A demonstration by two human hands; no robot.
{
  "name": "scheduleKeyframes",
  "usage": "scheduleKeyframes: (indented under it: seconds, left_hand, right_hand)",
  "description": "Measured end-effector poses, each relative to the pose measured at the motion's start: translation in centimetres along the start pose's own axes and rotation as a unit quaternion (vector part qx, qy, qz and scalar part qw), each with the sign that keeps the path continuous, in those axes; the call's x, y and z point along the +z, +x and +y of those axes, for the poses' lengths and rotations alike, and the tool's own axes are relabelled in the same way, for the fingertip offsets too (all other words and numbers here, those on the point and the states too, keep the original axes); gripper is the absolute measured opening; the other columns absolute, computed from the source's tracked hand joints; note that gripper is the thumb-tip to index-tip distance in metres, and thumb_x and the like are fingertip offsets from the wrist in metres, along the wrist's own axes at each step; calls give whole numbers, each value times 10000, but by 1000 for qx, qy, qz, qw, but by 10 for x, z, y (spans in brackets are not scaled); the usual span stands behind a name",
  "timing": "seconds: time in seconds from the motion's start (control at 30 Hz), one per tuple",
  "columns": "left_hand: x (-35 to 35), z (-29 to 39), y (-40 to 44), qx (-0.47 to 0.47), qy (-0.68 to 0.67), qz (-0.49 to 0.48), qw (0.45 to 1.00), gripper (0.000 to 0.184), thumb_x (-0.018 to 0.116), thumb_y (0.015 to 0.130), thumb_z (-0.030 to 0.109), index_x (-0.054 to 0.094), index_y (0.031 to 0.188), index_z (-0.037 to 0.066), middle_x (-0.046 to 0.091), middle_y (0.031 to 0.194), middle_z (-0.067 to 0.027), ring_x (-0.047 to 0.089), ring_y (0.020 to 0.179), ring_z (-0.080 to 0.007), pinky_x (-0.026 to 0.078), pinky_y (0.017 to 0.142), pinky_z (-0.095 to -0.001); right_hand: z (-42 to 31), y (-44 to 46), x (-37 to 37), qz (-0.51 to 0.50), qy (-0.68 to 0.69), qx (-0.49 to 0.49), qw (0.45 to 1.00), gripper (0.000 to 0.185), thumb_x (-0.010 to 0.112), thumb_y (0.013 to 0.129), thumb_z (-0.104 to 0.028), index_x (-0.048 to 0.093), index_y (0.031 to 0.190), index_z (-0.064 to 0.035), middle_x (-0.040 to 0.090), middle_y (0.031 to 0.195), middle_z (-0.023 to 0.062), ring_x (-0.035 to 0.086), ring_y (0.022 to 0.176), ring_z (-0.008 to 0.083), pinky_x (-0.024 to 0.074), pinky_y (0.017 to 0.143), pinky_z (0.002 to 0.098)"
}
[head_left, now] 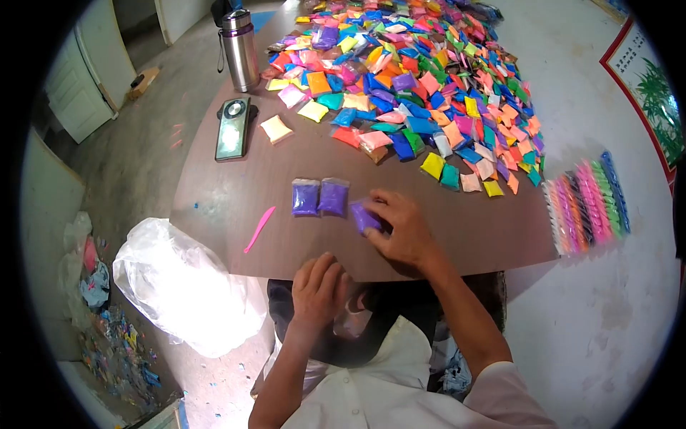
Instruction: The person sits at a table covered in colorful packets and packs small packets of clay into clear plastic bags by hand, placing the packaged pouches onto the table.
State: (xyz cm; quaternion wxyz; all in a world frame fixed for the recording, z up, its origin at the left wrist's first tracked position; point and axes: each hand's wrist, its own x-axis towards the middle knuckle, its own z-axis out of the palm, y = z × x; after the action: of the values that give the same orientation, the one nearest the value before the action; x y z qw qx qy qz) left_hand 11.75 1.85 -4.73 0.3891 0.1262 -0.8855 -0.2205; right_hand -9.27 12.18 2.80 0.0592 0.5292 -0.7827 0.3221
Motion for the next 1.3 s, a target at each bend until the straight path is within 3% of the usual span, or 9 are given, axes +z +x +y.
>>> scheduleKeyframes:
  seconds: [0.27, 0.33, 0.43, 0.7, 0.83, 0.9, 1.03, 1.23, 1.3]
  left_hand:
    - [2, 2, 0, 3, 3, -13, 1000, 259, 758, 844, 96, 687, 1092, 61, 664, 1247, -146, 621, 1136, -369, 496, 992, -466]
    - [2, 3, -1, -7, 19, -17, 1000, 254, 753, 844, 92, 685, 1086, 59, 661, 1253, -150, 616, 1147, -374, 490, 999, -472]
    - [3, 2, -2, 1, 23, -21, 1000, 253, 741, 850, 92, 681, 1093, 56, 657, 1261, -153, 609, 1163, -366, 479, 1009, -473]
    - [2, 1, -5, -2, 49, -43, 998, 252, 723, 873, 130, 672, 1105, 47, 651, 1263, -160, 606, 1163, -369, 457, 1016, -486]
    - [3, -1, -4, -10, 38, -55, 998, 243, 712, 882, 130, 668, 1106, 47, 645, 1270, -171, 601, 1165, -373, 455, 1012, -482]
    - [2, 1, -6, -12, 37, -61, 997, 242, 708, 885, 128, 668, 1109, 48, 643, 1275, -174, 600, 1165, -373, 455, 1009, -482]
    - [3, -3, -10, -1, 62, -69, 996, 250, 700, 898, 142, 665, 1127, 48, 640, 1291, -169, 594, 1164, -367, 452, 1008, -473]
    - [4, -4, -10, 6, 63, -64, 996, 247, 694, 912, 157, 660, 1133, 52, 638, 1297, -163, 590, 1161, -362, 448, 1011, -469]
    - [4, -4, -10, 6, 61, -59, 996, 244, 691, 914, 153, 658, 1134, 54, 639, 1295, -163, 591, 1159, -361, 448, 1010, -469]
  right_hand:
    - [12, -12, -1, -28, -28, 20, 999, 431, 791, 837, -248, 724, 1228, -80, 663, 1291, 143, 639, 1177, 342, 465, 1051, 465]
    - [18, -8, -3, 12, -53, 18, 998, 407, 789, 849, -231, 711, 1216, -71, 671, 1226, 128, 664, 1091, 343, 530, 930, 456]
    - [30, 7, -9, 64, -6, 51, 997, 374, 759, 896, -204, 694, 1232, -51, 667, 1224, 135, 669, 1080, 354, 546, 906, 447]
    - [104, 122, -57, 277, -88, 58, 955, 382, 816, 851, -241, 720, 1165, -44, 640, 1266, 163, 636, 1145, 371, 533, 949, 452]
    - [162, 101, -58, 190, -164, 83, 965, 384, 825, 826, -250, 742, 1153, -66, 635, 1273, 144, 601, 1203, 359, 498, 987, 480]
    - [175, 84, -53, 113, -251, 112, 955, 308, 828, 793, -224, 760, 1048, -64, 630, 1265, 118, 570, 1243, 323, 469, 993, 490]
    - [191, 79, -43, 122, -293, 133, 939, 278, 822, 780, -210, 768, 1012, -67, 633, 1268, 106, 548, 1267, 306, 440, 1003, 504]
    - [206, 78, -57, 139, -355, 47, 923, 227, 813, 781, -199, 790, 968, -72, 680, 1237, 95, 614, 1186, 308, 462, 991, 477]
    - [203, 72, -69, 201, -311, 47, 928, 195, 769, 805, -204, 788, 964, -92, 705, 1164, 86, 658, 1086, 307, 518, 884, 470]
